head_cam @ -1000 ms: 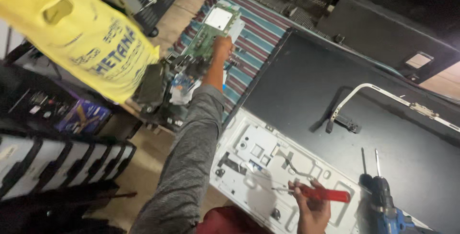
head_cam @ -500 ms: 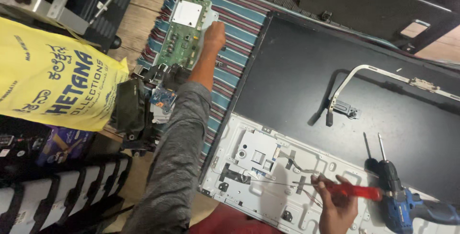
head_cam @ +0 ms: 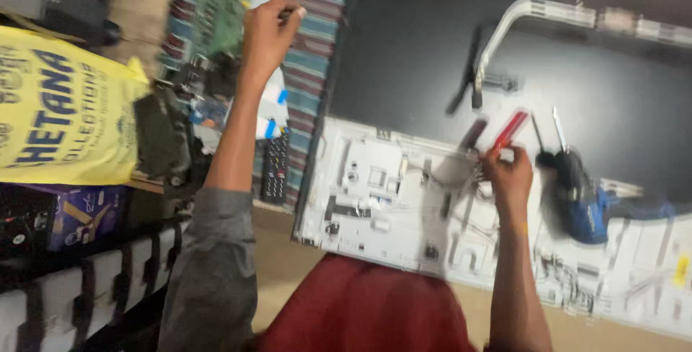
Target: The person uses a red-handled screwdriver to remove screws from the back panel of a disassembled television. They then detach a metal frame and a long white plastic strip from the device, placing them aside.
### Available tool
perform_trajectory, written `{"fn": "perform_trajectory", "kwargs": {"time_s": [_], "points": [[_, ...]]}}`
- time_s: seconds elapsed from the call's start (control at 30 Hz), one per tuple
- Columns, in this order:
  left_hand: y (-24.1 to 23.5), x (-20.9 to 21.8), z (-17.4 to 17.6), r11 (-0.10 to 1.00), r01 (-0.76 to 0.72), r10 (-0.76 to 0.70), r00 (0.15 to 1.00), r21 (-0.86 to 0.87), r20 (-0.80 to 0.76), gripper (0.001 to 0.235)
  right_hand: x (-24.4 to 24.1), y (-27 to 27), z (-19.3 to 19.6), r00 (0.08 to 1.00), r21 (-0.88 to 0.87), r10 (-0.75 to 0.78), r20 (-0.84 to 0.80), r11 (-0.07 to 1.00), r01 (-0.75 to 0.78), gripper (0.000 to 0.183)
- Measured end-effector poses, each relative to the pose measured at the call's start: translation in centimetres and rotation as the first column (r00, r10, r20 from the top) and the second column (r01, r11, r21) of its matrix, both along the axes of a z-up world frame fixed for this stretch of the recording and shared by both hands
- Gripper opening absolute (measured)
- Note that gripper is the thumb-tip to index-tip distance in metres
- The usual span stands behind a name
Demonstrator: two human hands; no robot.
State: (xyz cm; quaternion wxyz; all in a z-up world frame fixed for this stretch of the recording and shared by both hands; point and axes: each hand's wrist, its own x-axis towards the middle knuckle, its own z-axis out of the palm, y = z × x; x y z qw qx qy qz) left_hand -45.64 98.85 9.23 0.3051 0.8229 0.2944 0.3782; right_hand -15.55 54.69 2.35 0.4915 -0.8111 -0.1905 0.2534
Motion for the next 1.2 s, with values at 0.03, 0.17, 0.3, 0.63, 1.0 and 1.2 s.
{"fn": "perform_trajectory", "kwargs": {"time_s": [0.03, 0.17, 0.3, 0.63, 1.0, 1.2], "points": [[-2.7, -0.1, 0.5, 0.999, 0.024, -0.024, 1.000, -0.045, -0.004, 0.013, 0.9, 0.2, -1.2, 0.999, -0.065, -0.004, 0.054, 0.998, 0.008, 0.038], [-14.2, -0.8, 1.1, 0.968, 0.112, -0.127, 0.990, -0.226, -0.055, 0.014, 3.4, 1.0, -4.2, 0.921, -0.095, 0.044, 0.388, 0.995, -0.007, 0.036], [-23.9, -2.4, 1.0, 0.960, 0.151, -0.192, 0.969, -0.236, -0.159, 0.016, 1.8, -0.1, -1.9, 0.998, 0.138, -0.030, 0.058, 0.990, 0.022, 0.036], [-46.7, -10.0, -5.8, 0.644, -0.125, -0.312, 0.858, -0.755, -0.409, 0.037, -16.7, -20.0, 2.8, 0.943, 0.073, 0.119, 0.310, 0.986, -0.149, 0.013], [-54.0, -6.9, -16.2, 0.029, 0.199, 0.521, 0.833, -0.980, 0.185, 0.058, -20.2, -26.7, -7.0, 0.648, 0.242, -0.198, -0.736, 0.816, 0.524, 0.070], [-53.2, -3.2, -18.9, 0.041, 0.117, 0.621, 0.775, -0.992, 0.117, 0.059, -19.4, -21.4, -9.6, 0.636, 0.192, -0.290, -0.715, 0.794, 0.577, 0.070]]}}
